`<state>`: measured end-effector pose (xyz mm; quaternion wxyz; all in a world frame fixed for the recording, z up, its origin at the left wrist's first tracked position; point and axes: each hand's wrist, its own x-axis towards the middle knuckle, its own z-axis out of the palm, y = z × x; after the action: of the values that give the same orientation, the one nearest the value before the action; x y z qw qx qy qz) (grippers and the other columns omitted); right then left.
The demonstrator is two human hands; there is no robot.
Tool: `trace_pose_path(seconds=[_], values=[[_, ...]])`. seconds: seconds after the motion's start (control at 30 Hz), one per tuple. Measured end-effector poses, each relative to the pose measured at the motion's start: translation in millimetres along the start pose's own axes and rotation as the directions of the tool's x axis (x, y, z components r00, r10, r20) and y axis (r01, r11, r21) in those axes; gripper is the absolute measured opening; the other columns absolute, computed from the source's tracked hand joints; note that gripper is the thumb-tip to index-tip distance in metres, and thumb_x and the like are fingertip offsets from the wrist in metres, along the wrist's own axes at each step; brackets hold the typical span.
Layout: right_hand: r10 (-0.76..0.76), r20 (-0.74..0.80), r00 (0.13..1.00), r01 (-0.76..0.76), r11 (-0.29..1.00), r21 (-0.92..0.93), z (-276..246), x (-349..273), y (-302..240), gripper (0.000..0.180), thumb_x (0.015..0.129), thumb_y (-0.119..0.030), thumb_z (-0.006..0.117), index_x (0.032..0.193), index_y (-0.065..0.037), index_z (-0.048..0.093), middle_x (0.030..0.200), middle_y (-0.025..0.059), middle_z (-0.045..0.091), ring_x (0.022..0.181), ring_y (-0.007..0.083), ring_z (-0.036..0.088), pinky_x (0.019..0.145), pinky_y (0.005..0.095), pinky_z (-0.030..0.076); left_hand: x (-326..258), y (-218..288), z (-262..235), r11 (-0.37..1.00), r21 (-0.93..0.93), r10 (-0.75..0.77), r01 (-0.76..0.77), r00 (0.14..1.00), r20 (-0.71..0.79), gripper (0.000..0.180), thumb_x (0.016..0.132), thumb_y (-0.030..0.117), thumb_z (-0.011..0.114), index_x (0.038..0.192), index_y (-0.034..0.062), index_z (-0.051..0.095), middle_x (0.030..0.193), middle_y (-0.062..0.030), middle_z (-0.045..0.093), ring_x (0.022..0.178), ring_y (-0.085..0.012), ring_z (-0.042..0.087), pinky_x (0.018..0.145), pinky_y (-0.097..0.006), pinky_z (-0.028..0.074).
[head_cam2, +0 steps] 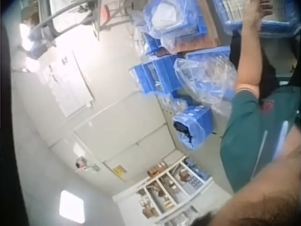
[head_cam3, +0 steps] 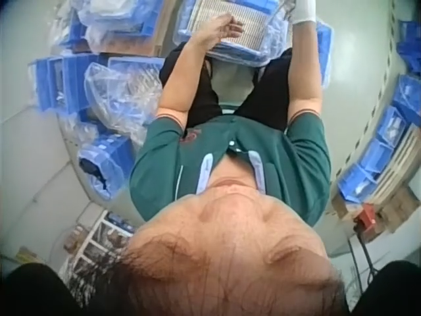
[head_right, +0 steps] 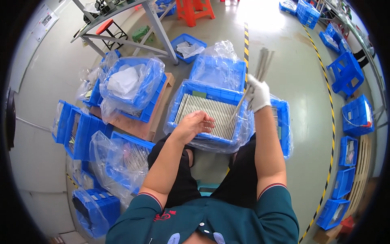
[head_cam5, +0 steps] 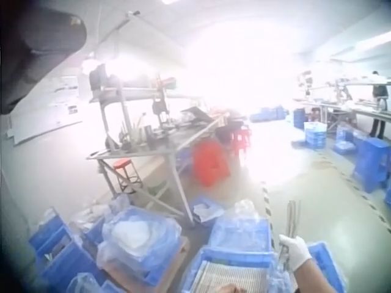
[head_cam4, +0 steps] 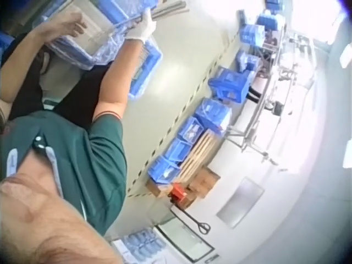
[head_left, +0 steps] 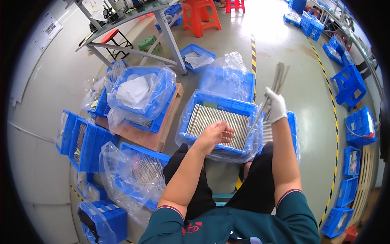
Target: Inspect and sort long metal rods into plastic storage bins.
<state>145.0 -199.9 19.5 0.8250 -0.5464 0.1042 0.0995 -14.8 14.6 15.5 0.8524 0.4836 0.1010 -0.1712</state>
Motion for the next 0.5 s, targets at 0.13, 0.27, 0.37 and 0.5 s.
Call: trace_pose_path(seconds=[0.13, 0.27, 0.37, 0.5], values=[[0.142, 0.248, 0.958, -0.087, 0.971, -0.221, 41.2, -45.0, 27.2, 0.026, 0.077, -0.024, 0.071, 0.075, -0.004, 0.054, 0.051, 0.0005, 0.046, 0.036, 0.0090, 0.040, 0.034, 0.0239, 0.030, 19.2, -18.3, -2.2, 0.970, -0.220, 0.159, -0.100, 0.950, 0.270, 0.030, 0.094, 0.032, 0.051, 0.091, 0.0028, 0.057, 0.114, -0.0090, 0.051, 0.100, -0.0225, 0.058, 0.093, -0.037, 0.044], [0.181, 0.395, 0.900, 0.025, 0.886, -0.463, 59.3, -64.9, 29.5, 0.023, 0.078, -0.025, 0.070, 0.080, -0.004, 0.058, 0.062, -0.0018, 0.050, 0.050, 0.0062, 0.042, 0.045, 0.0241, 0.033, 12.7, -6.8, 5.4, 0.996, 0.083, -0.045, 0.019, 0.947, 0.320, 0.032, 0.090, 0.035, 0.058, 0.087, 0.0032, 0.061, 0.082, -0.0023, 0.055, 0.070, -0.0109, 0.052, 0.063, -0.025, 0.043], [0.194, 0.443, 0.875, 0.069, 0.857, -0.510, 68.5, -69.6, 33.0, 0.022, 0.079, -0.025, 0.070, 0.082, -0.006, 0.058, 0.063, -0.0037, 0.048, 0.055, 0.0052, 0.040, 0.049, 0.0237, 0.033, 2.7, -1.9, 11.8, 0.948, 0.317, -0.084, 0.002, 0.966, 0.245, 0.029, 0.090, 0.031, 0.060, 0.085, 0.0026, 0.062, 0.065, 0.0012, 0.049, 0.058, -0.0077, 0.043, 0.053, -0.022, 0.034], [0.015, 0.416, 0.909, 0.258, 0.763, -0.592, 69.8, -63.3, 40.1, 0.031, 0.083, -0.031, 0.064, 0.085, 0.000, 0.060, 0.064, 0.0034, 0.056, 0.057, 0.0097, 0.050, 0.054, 0.0276, 0.042, 1.4, 3.9, 5.9, 0.945, 0.326, -0.037, 0.013, 0.997, 0.068, 0.027, 0.089, 0.027, 0.060, 0.090, 0.0001, 0.060, 0.061, 0.0017, 0.047, 0.055, -0.0064, 0.042, 0.049, -0.021, 0.033]])
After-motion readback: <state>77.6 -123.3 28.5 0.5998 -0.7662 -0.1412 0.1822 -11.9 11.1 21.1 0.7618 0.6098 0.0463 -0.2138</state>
